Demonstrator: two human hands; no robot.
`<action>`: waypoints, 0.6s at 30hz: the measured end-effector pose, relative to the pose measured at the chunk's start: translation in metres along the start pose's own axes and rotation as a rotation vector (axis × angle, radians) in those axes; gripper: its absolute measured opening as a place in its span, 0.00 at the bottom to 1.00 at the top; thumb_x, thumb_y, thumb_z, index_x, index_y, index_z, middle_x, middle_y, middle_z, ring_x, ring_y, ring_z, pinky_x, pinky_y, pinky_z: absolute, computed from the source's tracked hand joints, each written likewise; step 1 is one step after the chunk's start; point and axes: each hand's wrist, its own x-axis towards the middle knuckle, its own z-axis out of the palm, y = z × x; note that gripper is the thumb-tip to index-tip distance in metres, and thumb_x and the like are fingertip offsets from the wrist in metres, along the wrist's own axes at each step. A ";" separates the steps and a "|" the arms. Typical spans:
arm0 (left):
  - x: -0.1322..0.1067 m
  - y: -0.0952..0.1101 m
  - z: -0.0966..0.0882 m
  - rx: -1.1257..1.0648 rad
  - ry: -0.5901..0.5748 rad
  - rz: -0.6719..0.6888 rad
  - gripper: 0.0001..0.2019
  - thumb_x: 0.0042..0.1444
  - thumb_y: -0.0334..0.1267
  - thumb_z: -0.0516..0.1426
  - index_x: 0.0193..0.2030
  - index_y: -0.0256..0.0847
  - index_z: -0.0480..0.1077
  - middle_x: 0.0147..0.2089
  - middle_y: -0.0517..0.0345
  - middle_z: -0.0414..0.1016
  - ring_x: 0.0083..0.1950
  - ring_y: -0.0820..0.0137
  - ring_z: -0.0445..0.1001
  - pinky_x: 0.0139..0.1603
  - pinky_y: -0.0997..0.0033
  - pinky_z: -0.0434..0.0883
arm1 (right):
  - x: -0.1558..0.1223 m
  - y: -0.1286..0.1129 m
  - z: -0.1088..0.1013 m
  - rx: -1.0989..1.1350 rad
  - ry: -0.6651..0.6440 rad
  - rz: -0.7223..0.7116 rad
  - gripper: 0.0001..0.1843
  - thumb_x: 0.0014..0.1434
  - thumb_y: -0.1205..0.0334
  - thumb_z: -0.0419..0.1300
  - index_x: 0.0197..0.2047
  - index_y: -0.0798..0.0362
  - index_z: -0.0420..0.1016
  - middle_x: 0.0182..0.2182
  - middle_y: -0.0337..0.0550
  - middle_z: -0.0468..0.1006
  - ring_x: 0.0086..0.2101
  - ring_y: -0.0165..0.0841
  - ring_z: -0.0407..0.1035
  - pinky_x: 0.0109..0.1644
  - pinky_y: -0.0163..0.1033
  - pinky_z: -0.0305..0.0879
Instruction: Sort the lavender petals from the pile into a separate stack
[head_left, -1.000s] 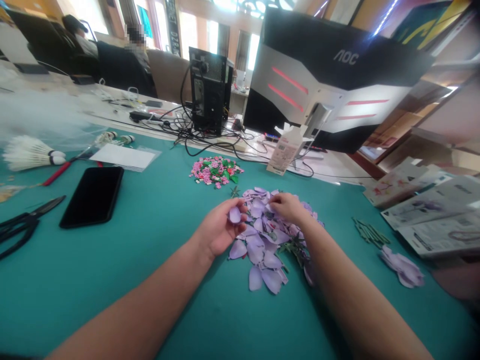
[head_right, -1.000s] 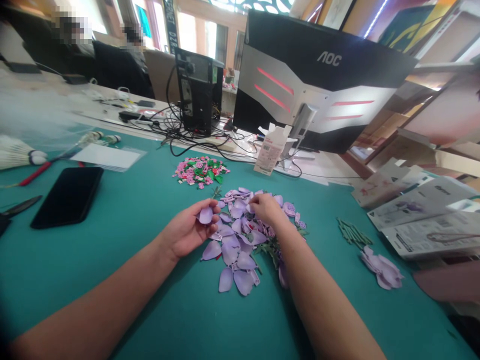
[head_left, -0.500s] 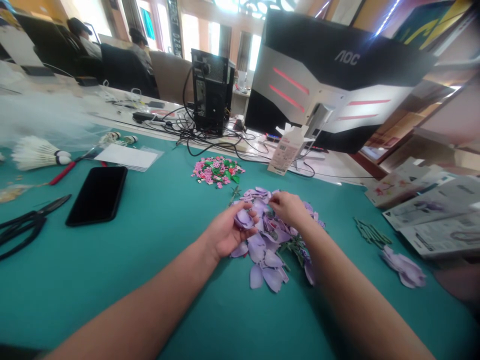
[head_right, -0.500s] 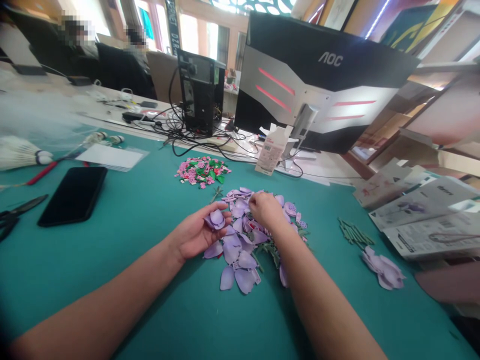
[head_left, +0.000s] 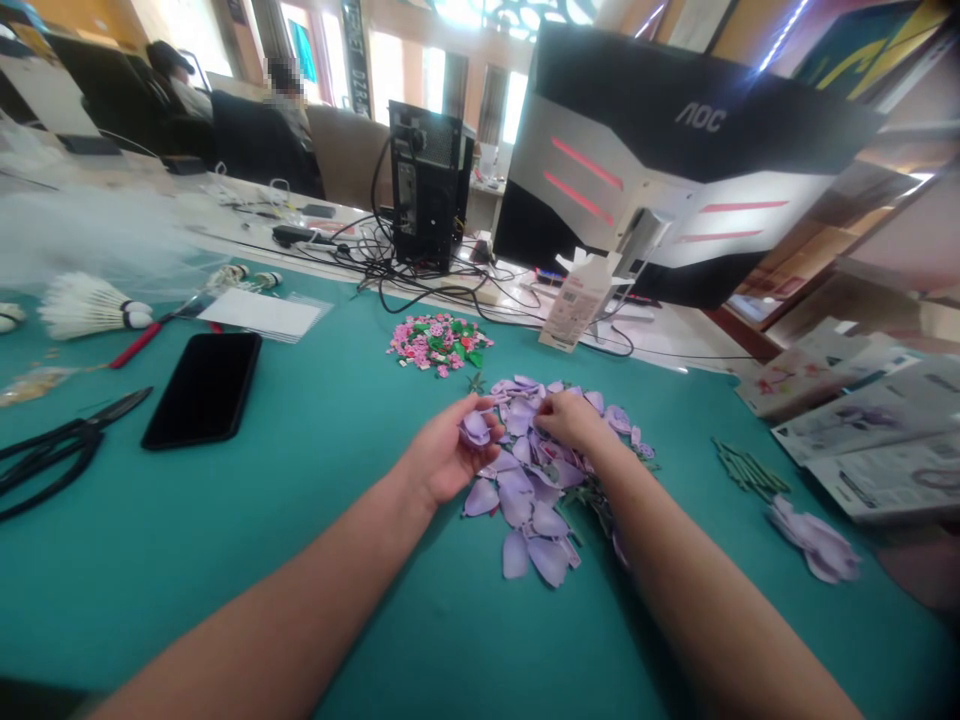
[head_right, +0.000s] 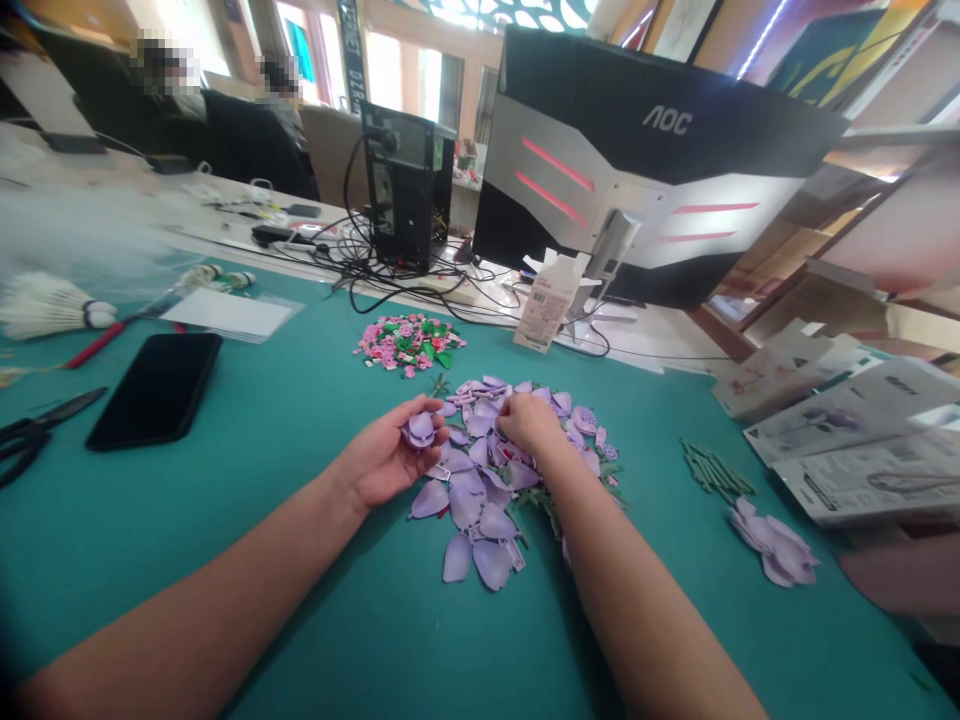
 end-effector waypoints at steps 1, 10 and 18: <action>0.000 0.000 0.000 -0.002 -0.005 0.001 0.11 0.68 0.37 0.51 0.37 0.36 0.70 0.27 0.58 0.71 0.25 0.73 0.76 0.20 0.77 0.73 | 0.000 0.001 0.000 0.011 -0.002 -0.002 0.10 0.54 0.63 0.60 0.37 0.53 0.82 0.35 0.46 0.82 0.36 0.35 0.73 0.37 0.34 0.58; 0.002 -0.002 -0.002 0.006 -0.016 0.006 0.10 0.67 0.36 0.52 0.37 0.35 0.70 0.30 0.55 0.74 0.27 0.72 0.77 0.22 0.75 0.74 | -0.007 0.007 0.004 0.089 0.171 -0.110 0.08 0.60 0.65 0.55 0.35 0.54 0.77 0.35 0.44 0.79 0.36 0.33 0.69 0.40 0.34 0.58; 0.003 -0.004 -0.002 0.035 -0.030 -0.014 0.10 0.67 0.36 0.52 0.39 0.35 0.72 0.33 0.51 0.77 0.30 0.69 0.79 0.25 0.72 0.76 | -0.014 0.000 0.000 -0.120 0.464 -0.192 0.13 0.67 0.66 0.47 0.44 0.56 0.73 0.36 0.49 0.77 0.38 0.39 0.68 0.41 0.38 0.55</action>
